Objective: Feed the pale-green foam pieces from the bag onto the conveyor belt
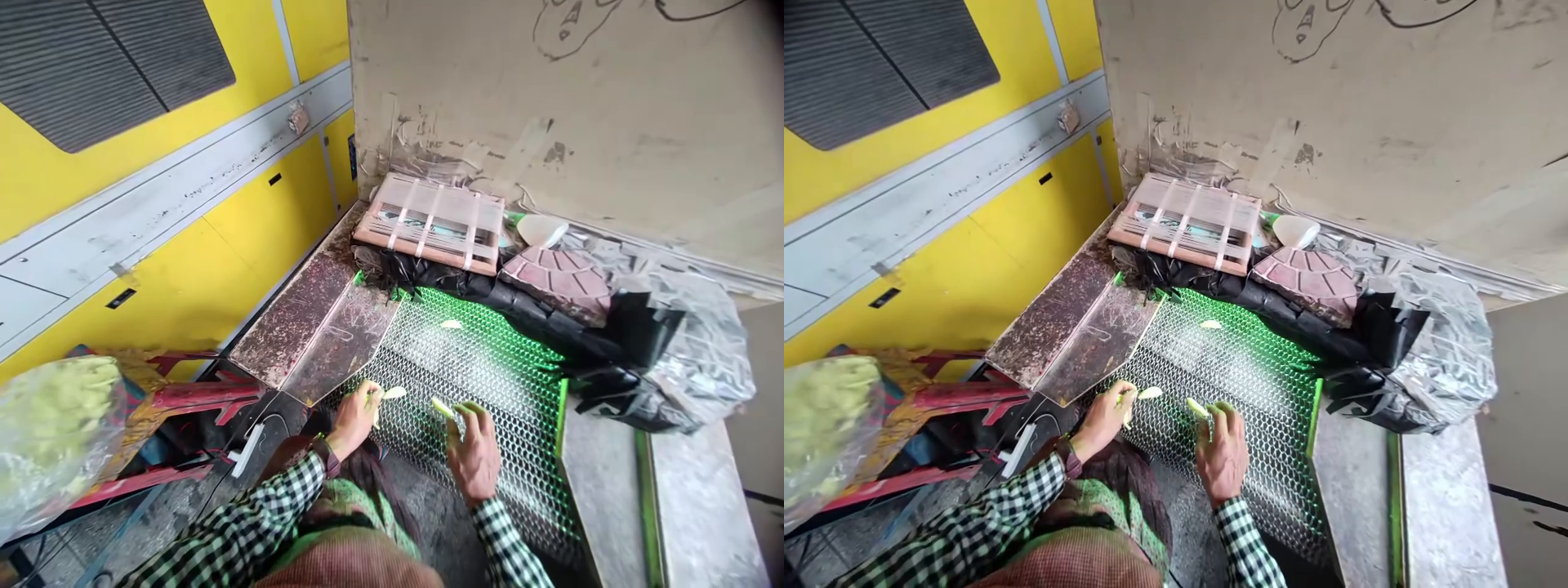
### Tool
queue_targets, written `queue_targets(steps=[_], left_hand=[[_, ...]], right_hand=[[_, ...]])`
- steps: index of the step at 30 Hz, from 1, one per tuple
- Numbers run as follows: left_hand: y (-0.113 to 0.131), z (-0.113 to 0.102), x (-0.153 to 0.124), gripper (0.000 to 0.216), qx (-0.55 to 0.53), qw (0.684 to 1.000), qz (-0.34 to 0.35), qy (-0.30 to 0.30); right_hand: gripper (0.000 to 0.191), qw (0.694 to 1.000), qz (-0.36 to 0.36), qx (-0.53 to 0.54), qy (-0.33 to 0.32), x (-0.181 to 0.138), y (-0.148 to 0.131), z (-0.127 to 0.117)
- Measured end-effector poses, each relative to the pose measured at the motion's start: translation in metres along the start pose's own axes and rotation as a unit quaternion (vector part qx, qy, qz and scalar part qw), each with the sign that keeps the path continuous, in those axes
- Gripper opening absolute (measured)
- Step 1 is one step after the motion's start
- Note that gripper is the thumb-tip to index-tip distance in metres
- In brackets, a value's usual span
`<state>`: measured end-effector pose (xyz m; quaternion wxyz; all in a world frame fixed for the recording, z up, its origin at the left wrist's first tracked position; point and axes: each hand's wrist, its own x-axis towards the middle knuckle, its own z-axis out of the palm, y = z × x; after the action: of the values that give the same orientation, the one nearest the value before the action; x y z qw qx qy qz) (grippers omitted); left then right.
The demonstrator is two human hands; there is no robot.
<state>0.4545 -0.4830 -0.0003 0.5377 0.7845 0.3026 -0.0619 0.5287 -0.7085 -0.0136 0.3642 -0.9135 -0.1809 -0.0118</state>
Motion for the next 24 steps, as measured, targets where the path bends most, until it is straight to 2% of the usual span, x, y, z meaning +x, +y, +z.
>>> queue_targets(steps=[2, 4, 6, 10, 14, 17, 20, 22, 24], left_hand=[[0.004, 0.0, -0.003, 0.033, -0.017, 1.0, 0.008, -0.012], [0.011, 0.004, -0.006, 0.038, -0.031, 0.999, 0.015, -0.025], [0.017, 0.011, -0.007, 0.042, -0.033, 0.999, 0.028, -0.026], [0.022, 0.017, -0.006, 0.042, -0.048, 0.998, 0.038, -0.033], [0.012, 0.017, -0.003, 0.044, -0.065, 0.997, 0.016, -0.045], [0.001, 0.017, 0.001, 0.045, -0.048, 0.999, -0.019, -0.011], [-0.004, 0.018, 0.006, 0.041, -0.034, 0.999, -0.029, 0.015], [-0.002, 0.019, 0.006, 0.039, -0.045, 0.999, -0.028, 0.005], [0.003, 0.021, 0.003, 0.04, -0.069, 0.997, -0.016, -0.012]], right_hand=[[0.032, 0.994, 0.015, 0.089, -0.055, -0.002, -0.024, 0.002], [0.029, 0.967, 0.036, 0.196, -0.162, -0.006, -0.048, 0.008], [0.028, 0.944, 0.051, 0.25, -0.21, -0.009, -0.066, 0.016], [0.029, 0.957, 0.069, 0.237, -0.155, -0.011, -0.071, 0.029], [0.031, 0.946, 0.11, 0.266, -0.151, -0.008, -0.051, 0.031], [0.033, 0.949, 0.133, 0.245, -0.144, -0.003, -0.031, 0.026], [0.032, 0.986, 0.086, 0.1, -0.103, 0.005, -0.017, 0.017], [0.031, 0.997, 0.045, 0.016, -0.059, 0.008, -0.017, 0.011], [0.031, 0.998, 0.023, 0.022, -0.06, 0.005, -0.029, 0.01]])
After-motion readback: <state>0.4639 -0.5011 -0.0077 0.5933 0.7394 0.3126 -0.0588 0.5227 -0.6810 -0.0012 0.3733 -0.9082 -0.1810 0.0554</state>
